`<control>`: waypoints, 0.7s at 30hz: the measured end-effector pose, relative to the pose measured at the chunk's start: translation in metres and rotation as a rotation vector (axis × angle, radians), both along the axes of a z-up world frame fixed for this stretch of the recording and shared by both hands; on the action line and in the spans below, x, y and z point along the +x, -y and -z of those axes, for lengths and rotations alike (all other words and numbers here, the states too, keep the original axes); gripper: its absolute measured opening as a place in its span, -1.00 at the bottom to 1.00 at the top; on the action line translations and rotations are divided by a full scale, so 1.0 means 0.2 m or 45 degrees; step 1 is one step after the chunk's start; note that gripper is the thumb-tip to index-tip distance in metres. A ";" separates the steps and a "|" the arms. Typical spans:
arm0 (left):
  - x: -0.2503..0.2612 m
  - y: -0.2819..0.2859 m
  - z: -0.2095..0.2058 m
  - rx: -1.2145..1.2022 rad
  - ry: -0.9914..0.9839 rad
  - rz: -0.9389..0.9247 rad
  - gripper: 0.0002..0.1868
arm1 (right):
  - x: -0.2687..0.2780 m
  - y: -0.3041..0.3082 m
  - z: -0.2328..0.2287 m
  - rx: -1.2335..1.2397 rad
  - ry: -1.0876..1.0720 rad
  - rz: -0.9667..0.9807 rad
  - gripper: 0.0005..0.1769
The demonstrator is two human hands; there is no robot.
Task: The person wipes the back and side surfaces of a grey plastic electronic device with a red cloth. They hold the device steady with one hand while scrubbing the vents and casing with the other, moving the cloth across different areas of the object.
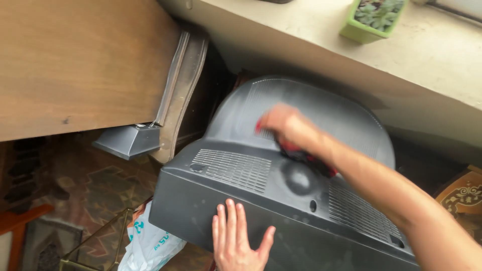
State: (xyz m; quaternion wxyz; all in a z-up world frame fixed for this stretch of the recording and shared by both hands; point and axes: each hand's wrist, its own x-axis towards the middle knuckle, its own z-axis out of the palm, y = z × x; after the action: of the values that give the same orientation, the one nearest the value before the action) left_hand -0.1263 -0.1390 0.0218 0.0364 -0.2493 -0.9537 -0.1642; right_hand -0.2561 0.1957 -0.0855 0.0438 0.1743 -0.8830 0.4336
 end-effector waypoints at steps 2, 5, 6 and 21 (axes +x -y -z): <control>0.00 0.02 -0.01 -0.010 -0.017 0.013 -0.03 | -0.07 -0.24 0.26 0.075 0.021 0.409 -0.78; 0.01 0.01 0.03 0.007 -0.064 0.006 -0.07 | 0.03 -0.28 0.30 0.179 0.003 0.646 -0.81; 0.02 0.01 0.04 0.016 -0.083 -0.016 -0.10 | 0.10 -0.24 0.26 0.191 -0.021 0.472 -0.65; 0.06 -0.07 0.03 -0.024 0.001 -0.105 -0.22 | 1.26 -0.59 0.07 -0.021 0.003 0.344 -0.57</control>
State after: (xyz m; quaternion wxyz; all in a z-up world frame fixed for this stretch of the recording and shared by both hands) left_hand -0.1134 -0.1252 0.0158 0.0406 -0.2101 -0.9647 -0.1537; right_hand -0.0049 0.3146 -0.1001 0.1020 0.0529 -0.8949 0.4312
